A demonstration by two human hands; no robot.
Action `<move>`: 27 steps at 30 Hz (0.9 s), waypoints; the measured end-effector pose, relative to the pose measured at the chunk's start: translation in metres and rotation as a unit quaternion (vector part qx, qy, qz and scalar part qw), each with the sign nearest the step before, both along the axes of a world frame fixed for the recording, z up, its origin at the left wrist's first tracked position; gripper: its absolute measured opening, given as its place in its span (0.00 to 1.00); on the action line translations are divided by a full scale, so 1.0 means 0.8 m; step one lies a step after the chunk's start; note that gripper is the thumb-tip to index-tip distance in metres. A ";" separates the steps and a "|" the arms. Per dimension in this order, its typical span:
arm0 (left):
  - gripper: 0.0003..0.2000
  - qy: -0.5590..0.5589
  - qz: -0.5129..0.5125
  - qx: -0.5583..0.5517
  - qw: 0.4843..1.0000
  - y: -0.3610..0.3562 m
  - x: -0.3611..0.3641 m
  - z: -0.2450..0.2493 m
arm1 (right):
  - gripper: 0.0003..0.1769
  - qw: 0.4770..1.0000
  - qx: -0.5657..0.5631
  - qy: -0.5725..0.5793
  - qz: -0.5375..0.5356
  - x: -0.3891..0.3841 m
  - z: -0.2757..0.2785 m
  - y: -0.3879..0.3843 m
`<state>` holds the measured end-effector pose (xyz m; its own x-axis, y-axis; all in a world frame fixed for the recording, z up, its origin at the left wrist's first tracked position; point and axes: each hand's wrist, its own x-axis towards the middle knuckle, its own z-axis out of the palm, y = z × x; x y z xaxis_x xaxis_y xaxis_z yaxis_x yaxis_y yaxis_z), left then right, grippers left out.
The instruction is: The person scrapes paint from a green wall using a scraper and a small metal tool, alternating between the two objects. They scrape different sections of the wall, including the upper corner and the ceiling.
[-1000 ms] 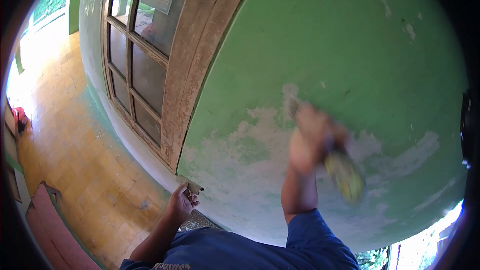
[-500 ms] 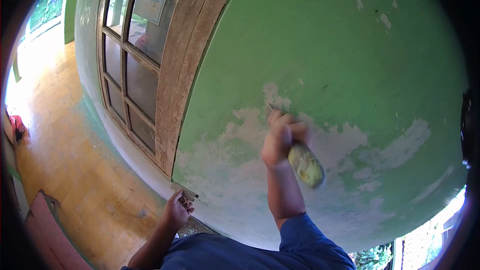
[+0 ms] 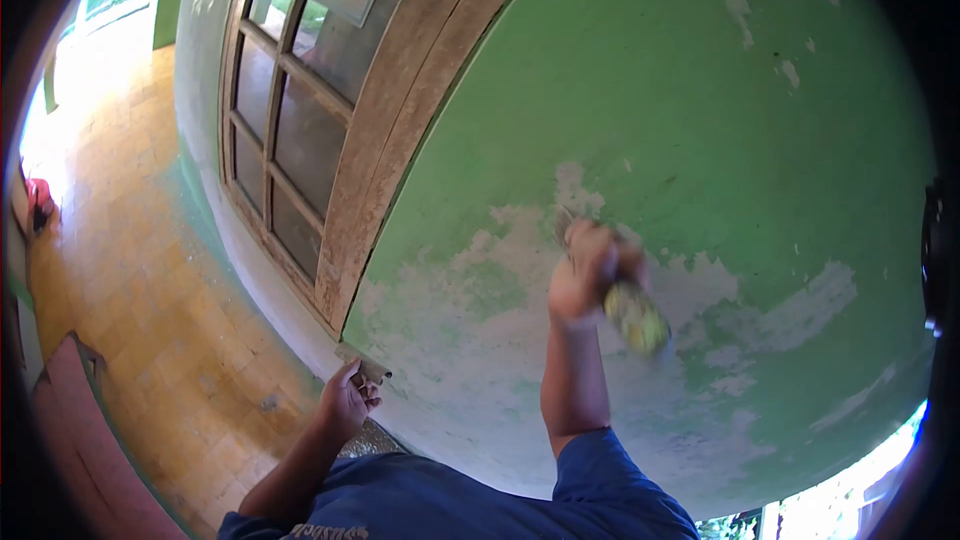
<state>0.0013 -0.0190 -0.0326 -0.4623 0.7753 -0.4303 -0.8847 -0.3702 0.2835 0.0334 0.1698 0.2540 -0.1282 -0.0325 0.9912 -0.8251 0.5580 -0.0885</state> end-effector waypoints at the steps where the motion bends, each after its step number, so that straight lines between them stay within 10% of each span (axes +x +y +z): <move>1: 0.11 -0.007 0.003 -0.001 1.000 -0.002 0.003 0.000 | 0.16 0.999 -0.022 -0.020 -0.031 -0.004 -0.003 0.005; 27: 0.13 -0.002 -0.007 0.012 1.000 -0.002 0.022 -0.003 | 0.16 0.999 0.043 -0.022 -0.010 -0.015 0.019 0.000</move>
<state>0.0186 -0.0209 -0.0351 -0.4496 0.7920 -0.4131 -0.8910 -0.3650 0.2700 0.0215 0.1694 0.2690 -0.1735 -0.1143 0.9782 -0.8100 0.5815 -0.0757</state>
